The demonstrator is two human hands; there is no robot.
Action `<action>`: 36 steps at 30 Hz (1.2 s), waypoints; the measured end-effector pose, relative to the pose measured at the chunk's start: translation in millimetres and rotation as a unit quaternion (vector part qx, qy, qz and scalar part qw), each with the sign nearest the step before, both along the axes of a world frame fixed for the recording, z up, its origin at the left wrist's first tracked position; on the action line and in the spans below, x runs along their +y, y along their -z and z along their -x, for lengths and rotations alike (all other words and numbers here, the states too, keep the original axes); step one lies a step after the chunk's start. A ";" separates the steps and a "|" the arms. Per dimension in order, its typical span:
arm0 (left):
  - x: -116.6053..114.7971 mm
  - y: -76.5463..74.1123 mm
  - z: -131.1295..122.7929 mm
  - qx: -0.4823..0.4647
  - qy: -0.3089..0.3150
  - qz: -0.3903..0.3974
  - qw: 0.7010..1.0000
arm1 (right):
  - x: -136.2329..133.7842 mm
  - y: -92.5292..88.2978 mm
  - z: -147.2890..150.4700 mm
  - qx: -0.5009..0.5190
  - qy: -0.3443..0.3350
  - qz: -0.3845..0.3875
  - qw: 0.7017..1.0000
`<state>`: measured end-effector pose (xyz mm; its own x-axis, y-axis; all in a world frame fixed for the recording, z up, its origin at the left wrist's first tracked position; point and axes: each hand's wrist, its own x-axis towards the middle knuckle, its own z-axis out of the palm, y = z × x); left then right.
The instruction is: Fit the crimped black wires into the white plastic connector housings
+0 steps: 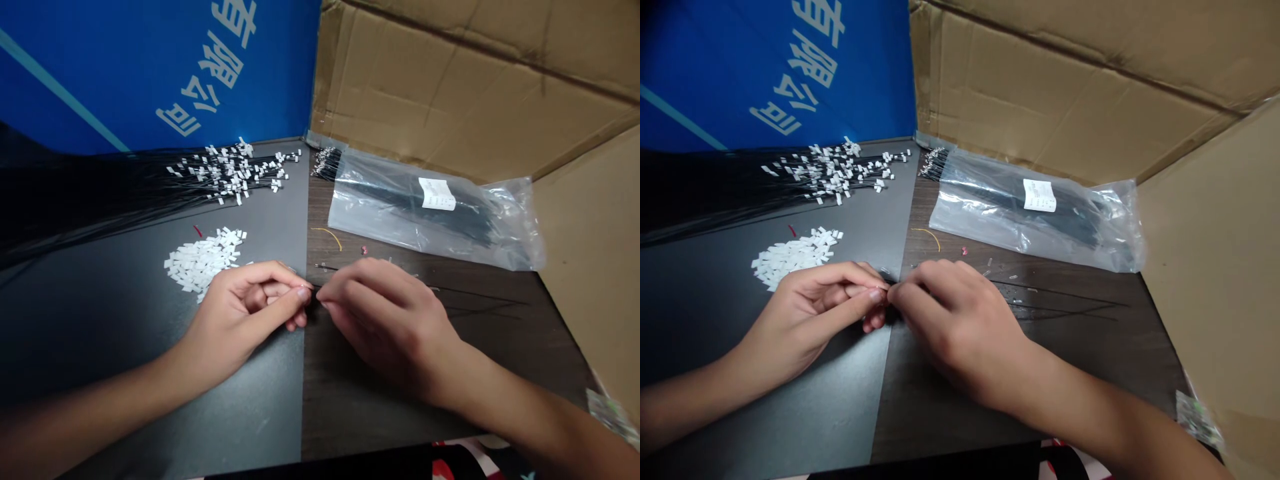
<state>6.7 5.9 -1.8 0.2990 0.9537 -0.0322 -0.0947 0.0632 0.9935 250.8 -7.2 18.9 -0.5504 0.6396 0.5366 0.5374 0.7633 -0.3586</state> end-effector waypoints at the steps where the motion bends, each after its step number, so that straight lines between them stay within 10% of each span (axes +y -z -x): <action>1: -0.2 0.0 0.2 0.007 0.002 -0.006 1.000 | -0.5 1.3 0.8 0.035 0.005 0.049 0.998; 7: -1.2 -1.7 -2.0 0.011 0.013 -0.010 1.000 | 0.7 -5.9 4.5 0.130 0.012 0.265 0.955; 18: 1.2 5.5 0.7 0.002 0.006 0.017 1.000 | 1.3 -18.0 8.0 0.199 0.046 0.431 0.879; 36: 2.1 8.0 1.2 -0.026 0.004 0.008 1.000 | -2.1 -13.0 13.7 0.209 0.046 0.434 0.875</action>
<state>5.5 8.0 -9.8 0.3088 0.9506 -0.0321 -0.1461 0.0807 0.9860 237.1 -9.3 32.0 -0.3471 0.9373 -0.0312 0.2658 0.0664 -0.9617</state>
